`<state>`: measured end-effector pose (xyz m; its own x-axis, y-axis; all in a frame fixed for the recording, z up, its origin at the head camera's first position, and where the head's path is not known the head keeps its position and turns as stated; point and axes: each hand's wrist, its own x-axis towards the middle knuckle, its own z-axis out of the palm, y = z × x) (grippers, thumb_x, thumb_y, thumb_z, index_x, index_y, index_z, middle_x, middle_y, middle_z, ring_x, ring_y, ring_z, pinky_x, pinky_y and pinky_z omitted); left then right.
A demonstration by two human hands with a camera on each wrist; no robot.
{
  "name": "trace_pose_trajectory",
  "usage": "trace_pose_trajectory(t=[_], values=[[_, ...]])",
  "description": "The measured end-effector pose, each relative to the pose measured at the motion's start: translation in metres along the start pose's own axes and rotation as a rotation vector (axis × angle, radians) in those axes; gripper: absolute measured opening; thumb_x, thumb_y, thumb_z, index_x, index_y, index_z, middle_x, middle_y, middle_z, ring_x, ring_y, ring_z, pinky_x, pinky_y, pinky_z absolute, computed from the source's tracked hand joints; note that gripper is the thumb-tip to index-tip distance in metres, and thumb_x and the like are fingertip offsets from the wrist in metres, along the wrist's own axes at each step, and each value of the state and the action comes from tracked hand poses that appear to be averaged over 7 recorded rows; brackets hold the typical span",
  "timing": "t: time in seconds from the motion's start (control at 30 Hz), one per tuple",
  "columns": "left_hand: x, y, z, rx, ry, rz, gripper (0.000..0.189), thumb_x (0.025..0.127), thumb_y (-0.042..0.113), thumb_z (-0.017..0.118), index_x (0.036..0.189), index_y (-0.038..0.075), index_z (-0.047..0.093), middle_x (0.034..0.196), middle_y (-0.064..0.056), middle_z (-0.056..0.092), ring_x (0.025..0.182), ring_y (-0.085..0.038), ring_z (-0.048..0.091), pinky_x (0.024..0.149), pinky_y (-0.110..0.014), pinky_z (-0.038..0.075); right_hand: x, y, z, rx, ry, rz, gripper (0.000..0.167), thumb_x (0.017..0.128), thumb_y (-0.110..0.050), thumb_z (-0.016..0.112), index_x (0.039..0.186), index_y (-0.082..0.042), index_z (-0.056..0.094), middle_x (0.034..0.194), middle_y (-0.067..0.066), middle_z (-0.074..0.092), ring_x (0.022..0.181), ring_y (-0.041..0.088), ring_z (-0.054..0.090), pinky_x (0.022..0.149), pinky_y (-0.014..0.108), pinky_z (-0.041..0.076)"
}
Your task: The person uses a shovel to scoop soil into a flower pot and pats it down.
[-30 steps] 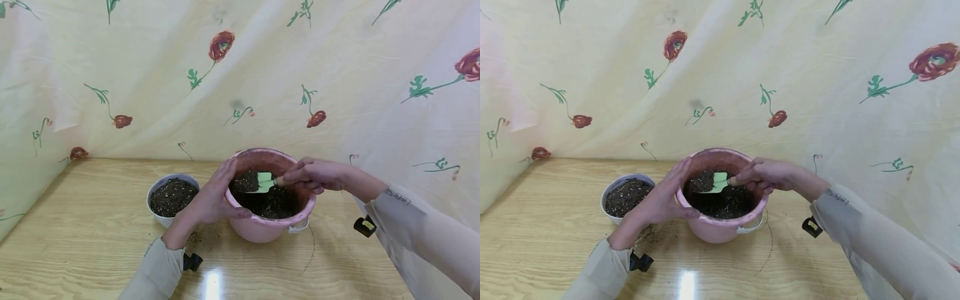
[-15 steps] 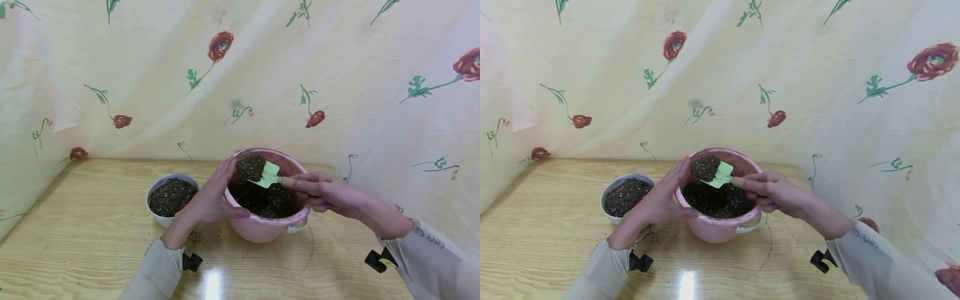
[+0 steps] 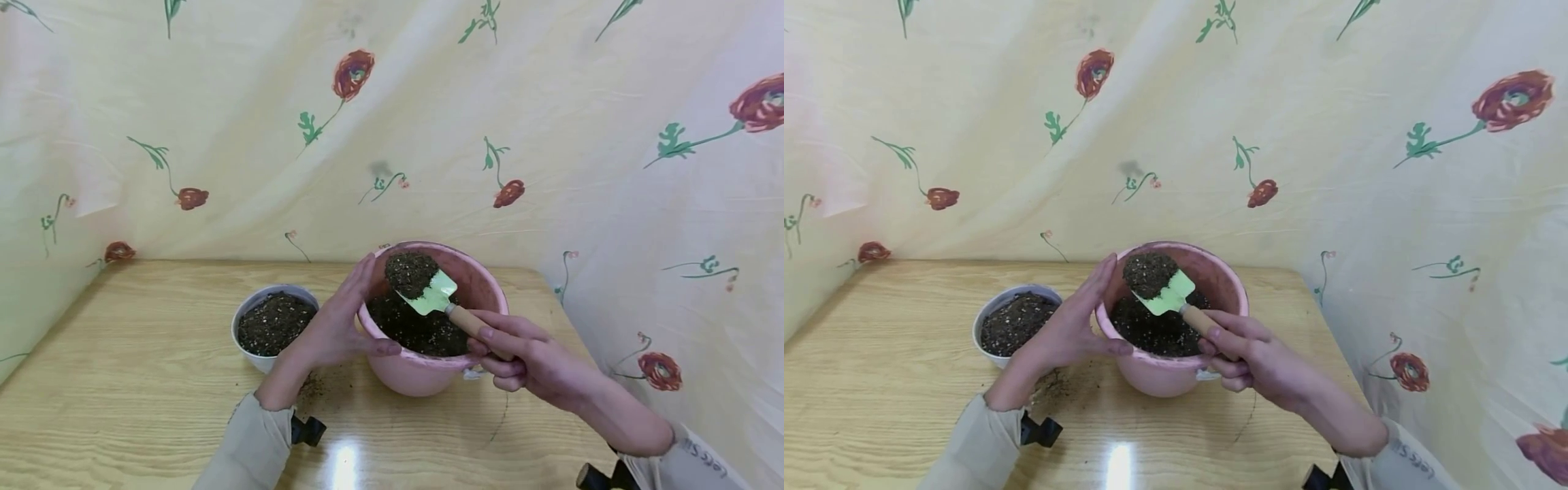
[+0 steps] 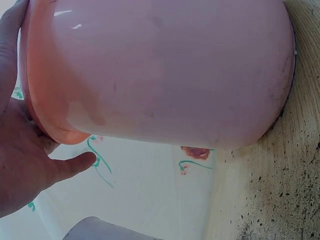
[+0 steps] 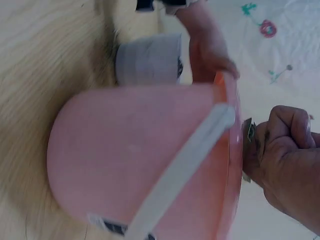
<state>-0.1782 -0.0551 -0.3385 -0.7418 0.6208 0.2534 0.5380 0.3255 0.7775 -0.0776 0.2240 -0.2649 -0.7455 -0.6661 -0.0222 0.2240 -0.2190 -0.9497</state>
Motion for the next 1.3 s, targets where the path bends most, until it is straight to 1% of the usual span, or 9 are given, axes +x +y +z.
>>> trace_pose_trajectory(t=[0.1,0.23,0.47,0.57,0.67,0.8,1.0,1.17,1.3], values=[[-0.001,0.0,0.0,0.003,0.0,0.002,0.132,0.064,0.054,0.084,0.154,0.029,-0.009,0.16,0.012,-0.007,0.147,-0.021,0.002,0.114,-0.052,0.016,-0.001,0.006,0.007,0.036,0.001,-0.032,0.042,0.106,-0.004,0.018,0.144,-0.004,0.035,0.098,0.003,0.047,0.053,0.012,0.016,0.044,0.026,0.013],[-0.002,-0.001,-0.001,0.006,0.003,0.008,0.132,0.064,0.053,0.084,0.153,0.03,-0.01,0.16,0.011,-0.008,0.147,-0.024,0.004,0.113,-0.054,0.017,-0.001,0.009,0.016,0.019,0.043,-0.051,0.04,0.106,-0.004,0.018,0.142,-0.004,0.037,0.096,0.002,0.046,0.053,0.011,0.017,0.043,0.026,0.012],[-0.006,-0.005,0.001,-0.001,0.036,0.043,0.133,0.063,0.04,0.089,0.153,0.031,-0.009,0.161,0.005,-0.007,0.146,-0.026,0.006,0.112,-0.055,0.019,0.001,0.013,0.028,-0.021,0.104,-0.053,0.038,0.106,-0.006,0.022,0.139,-0.005,0.04,0.098,0.002,0.05,0.053,0.012,0.017,0.042,0.027,0.01],[-0.008,-0.007,0.0,-0.024,0.049,0.067,0.134,0.062,0.034,0.09,0.154,0.029,-0.008,0.161,-0.001,-0.006,0.145,-0.03,0.015,0.111,-0.056,0.021,0.005,0.015,0.034,-0.027,0.113,-0.049,0.037,0.106,-0.006,0.024,0.14,-0.006,0.041,0.098,0.001,0.049,0.054,0.011,0.017,0.043,0.027,0.01],[-0.013,-0.007,-0.005,-0.013,0.062,0.022,0.134,0.062,0.038,0.09,0.154,0.032,-0.008,0.161,0.001,-0.006,0.145,-0.03,0.015,0.111,-0.057,0.02,0.011,0.017,0.04,-0.006,0.091,-0.057,0.038,0.106,-0.006,0.024,0.141,-0.006,0.04,0.099,0.0,0.049,0.054,0.011,0.018,0.044,0.027,0.011],[-0.02,-0.009,-0.015,0.051,0.081,-0.054,0.134,0.06,0.05,0.087,0.153,0.034,-0.009,0.16,0.007,-0.007,0.147,-0.027,0.004,0.113,-0.056,0.017,0.022,0.021,0.049,0.047,0.051,-0.055,0.036,0.106,-0.005,0.026,0.139,-0.007,0.039,0.1,-0.001,0.048,0.055,0.01,0.018,0.045,0.025,0.012],[-0.034,-0.015,-0.033,0.083,0.114,-0.1,0.135,0.06,0.054,0.086,0.153,0.033,-0.01,0.16,0.009,-0.008,0.147,-0.024,-0.001,0.114,-0.057,0.016,0.041,0.029,0.066,0.082,0.03,-0.039,0.034,0.105,-0.006,0.03,0.138,-0.004,0.035,0.095,-0.003,0.045,0.054,0.007,0.019,0.045,0.023,0.013],[-0.049,-0.027,-0.055,0.135,0.153,-0.118,0.139,0.058,0.051,0.089,0.155,0.023,-0.007,0.161,-0.001,-0.005,0.147,-0.032,0.004,0.111,-0.062,0.019,0.059,0.035,0.082,0.104,0.027,-0.008,0.043,0.104,-0.006,0.034,0.146,0.001,0.024,0.09,-0.001,0.04,0.054,0.006,0.022,0.046,0.02,0.017],[-0.063,-0.038,-0.072,0.169,0.149,-0.165,0.141,0.056,0.05,0.09,0.155,0.021,-0.006,0.161,-0.003,-0.006,0.147,-0.032,0.001,0.11,-0.065,0.016,0.073,0.043,0.094,0.125,0.029,0.003,0.046,0.102,-0.006,0.035,0.145,0.002,0.021,0.083,-0.001,0.036,0.054,0.005,0.023,0.047,0.019,0.017]])
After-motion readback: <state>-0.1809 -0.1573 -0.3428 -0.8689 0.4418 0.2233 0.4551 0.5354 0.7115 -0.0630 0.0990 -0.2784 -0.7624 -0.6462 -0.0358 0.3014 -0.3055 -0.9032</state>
